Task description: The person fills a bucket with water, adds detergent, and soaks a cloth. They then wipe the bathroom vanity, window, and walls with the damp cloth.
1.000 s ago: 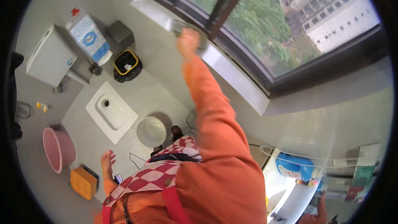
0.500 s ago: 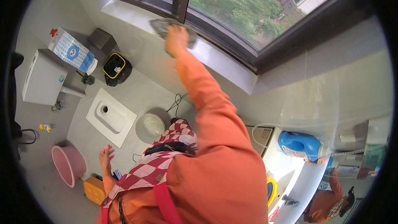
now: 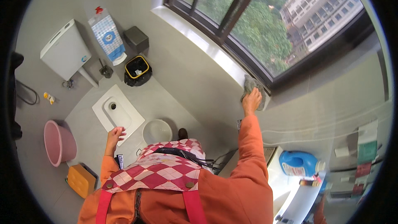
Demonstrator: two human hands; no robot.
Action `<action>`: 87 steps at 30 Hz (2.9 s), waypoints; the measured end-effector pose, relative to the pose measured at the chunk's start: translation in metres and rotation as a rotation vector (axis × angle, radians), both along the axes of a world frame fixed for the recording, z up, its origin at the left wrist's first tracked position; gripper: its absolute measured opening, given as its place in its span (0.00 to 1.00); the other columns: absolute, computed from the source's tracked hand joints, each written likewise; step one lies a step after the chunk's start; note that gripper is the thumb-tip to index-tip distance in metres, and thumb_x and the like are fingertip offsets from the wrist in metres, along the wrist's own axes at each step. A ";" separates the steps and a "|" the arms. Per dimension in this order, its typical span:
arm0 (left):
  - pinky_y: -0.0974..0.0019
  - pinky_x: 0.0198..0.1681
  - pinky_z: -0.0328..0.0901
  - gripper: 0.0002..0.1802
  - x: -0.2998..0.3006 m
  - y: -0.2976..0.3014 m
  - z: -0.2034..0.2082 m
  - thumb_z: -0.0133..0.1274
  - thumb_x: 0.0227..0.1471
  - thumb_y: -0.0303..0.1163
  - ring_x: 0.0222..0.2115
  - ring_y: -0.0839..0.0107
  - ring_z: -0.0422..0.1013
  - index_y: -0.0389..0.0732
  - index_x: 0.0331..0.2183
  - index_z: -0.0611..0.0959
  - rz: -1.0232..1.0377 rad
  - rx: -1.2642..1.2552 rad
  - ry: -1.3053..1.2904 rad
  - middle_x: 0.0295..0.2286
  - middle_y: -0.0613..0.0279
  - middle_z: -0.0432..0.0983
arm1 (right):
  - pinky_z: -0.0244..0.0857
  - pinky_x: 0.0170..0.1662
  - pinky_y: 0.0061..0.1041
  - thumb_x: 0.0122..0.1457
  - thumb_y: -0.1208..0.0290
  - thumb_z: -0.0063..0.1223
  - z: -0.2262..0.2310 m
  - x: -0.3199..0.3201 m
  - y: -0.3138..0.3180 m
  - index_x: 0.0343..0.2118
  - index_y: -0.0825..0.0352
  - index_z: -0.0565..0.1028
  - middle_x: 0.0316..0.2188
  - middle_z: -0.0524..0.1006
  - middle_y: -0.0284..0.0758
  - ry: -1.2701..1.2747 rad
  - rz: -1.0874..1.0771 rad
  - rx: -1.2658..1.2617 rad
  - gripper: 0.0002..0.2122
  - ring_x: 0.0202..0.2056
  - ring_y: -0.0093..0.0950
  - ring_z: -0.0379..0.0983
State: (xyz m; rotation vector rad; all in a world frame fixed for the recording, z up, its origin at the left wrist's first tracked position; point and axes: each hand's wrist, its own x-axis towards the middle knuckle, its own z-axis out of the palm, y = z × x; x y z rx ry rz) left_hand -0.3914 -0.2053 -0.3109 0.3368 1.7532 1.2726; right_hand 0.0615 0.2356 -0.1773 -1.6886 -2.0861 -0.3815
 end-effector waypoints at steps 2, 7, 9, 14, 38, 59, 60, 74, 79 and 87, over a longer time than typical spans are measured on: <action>0.71 0.28 0.66 0.15 -0.004 -0.031 -0.006 0.48 0.54 0.41 0.31 0.73 0.73 0.40 0.37 0.78 0.109 -0.055 -0.032 0.33 0.64 0.76 | 0.52 0.54 0.38 0.52 0.69 0.50 -0.003 -0.034 0.006 0.50 0.73 0.62 0.50 0.65 0.46 -0.053 0.138 0.018 0.23 0.51 0.45 0.58; 0.70 0.29 0.66 0.15 -0.009 -0.076 -0.025 0.48 0.54 0.41 0.31 0.72 0.73 0.41 0.37 0.78 0.340 -0.146 -0.073 0.34 0.64 0.76 | 0.50 0.56 0.38 0.52 0.68 0.50 -0.008 -0.169 0.074 0.52 0.73 0.60 0.51 0.64 0.47 0.000 0.400 -0.214 0.25 0.53 0.47 0.56; 0.68 0.30 0.65 0.15 -0.006 -0.083 -0.029 0.47 0.54 0.43 0.32 0.72 0.73 0.43 0.37 0.77 0.398 -0.142 -0.075 0.34 0.65 0.75 | 0.48 0.57 0.38 0.52 0.68 0.50 -0.004 -0.232 0.113 0.52 0.73 0.59 0.51 0.64 0.47 0.005 0.502 -0.313 0.26 0.54 0.47 0.55; 0.67 0.31 0.65 0.16 0.028 -0.095 -0.034 0.47 0.54 0.43 0.32 0.71 0.72 0.42 0.38 0.77 0.563 -0.166 -0.087 0.35 0.64 0.75 | 0.45 0.58 0.39 0.53 0.64 0.49 -0.014 -0.393 0.191 0.53 0.73 0.58 0.52 0.62 0.49 -0.023 0.610 -0.436 0.27 0.55 0.48 0.53; 0.70 0.26 0.66 0.15 0.083 -0.028 0.002 0.50 0.53 0.42 0.30 0.71 0.73 0.41 0.36 0.77 0.705 -0.212 -0.108 0.33 0.63 0.76 | 0.63 0.47 0.34 0.41 0.81 0.49 0.047 -0.492 0.256 0.40 0.61 0.71 0.39 0.73 0.43 -0.028 0.786 -0.377 0.19 0.45 0.44 0.65; 0.69 0.25 0.66 0.14 0.059 -0.019 0.000 0.50 0.53 0.40 0.28 0.71 0.74 0.39 0.36 0.77 0.714 -0.178 -0.063 0.31 0.62 0.75 | 0.39 0.61 0.40 0.58 0.64 0.38 0.221 -0.501 0.280 0.50 0.54 0.68 0.59 0.57 0.31 -0.873 0.571 0.561 0.17 0.60 0.35 0.50; 0.69 0.25 0.66 0.14 0.058 -0.020 0.001 0.50 0.53 0.40 0.28 0.71 0.74 0.39 0.35 0.77 0.715 -0.199 -0.040 0.31 0.62 0.75 | 0.40 0.61 0.40 0.58 0.63 0.37 0.188 -0.499 0.278 0.51 0.54 0.67 0.59 0.57 0.32 -0.902 0.618 0.558 0.17 0.60 0.35 0.50; 0.67 0.27 0.67 0.17 0.091 -0.071 -0.005 0.51 0.51 0.45 0.29 0.69 0.73 0.42 0.35 0.77 0.802 -0.257 -0.057 0.31 0.64 0.75 | 0.59 0.50 0.34 0.49 0.71 0.49 0.244 -0.525 0.312 0.35 0.58 0.74 0.56 0.61 0.36 -0.438 0.988 0.792 0.09 0.57 0.35 0.56; 0.68 0.25 0.66 0.14 0.081 -0.042 0.001 0.48 0.52 0.40 0.28 0.70 0.74 0.39 0.33 0.77 0.761 -0.285 -0.031 0.29 0.65 0.75 | 0.63 0.49 0.27 0.50 0.73 0.46 0.154 -0.532 0.310 0.43 0.69 0.71 0.55 0.61 0.41 -0.555 0.750 0.666 0.16 0.56 0.33 0.58; 0.67 0.23 0.67 0.13 0.074 -0.046 -0.003 0.48 0.52 0.40 0.27 0.69 0.74 0.40 0.33 0.77 0.686 -0.236 -0.015 0.29 0.63 0.75 | 0.49 0.58 0.40 0.50 0.65 0.48 0.066 -0.473 0.277 0.33 0.60 0.80 0.51 0.66 0.35 -0.818 0.898 0.340 0.11 0.57 0.35 0.54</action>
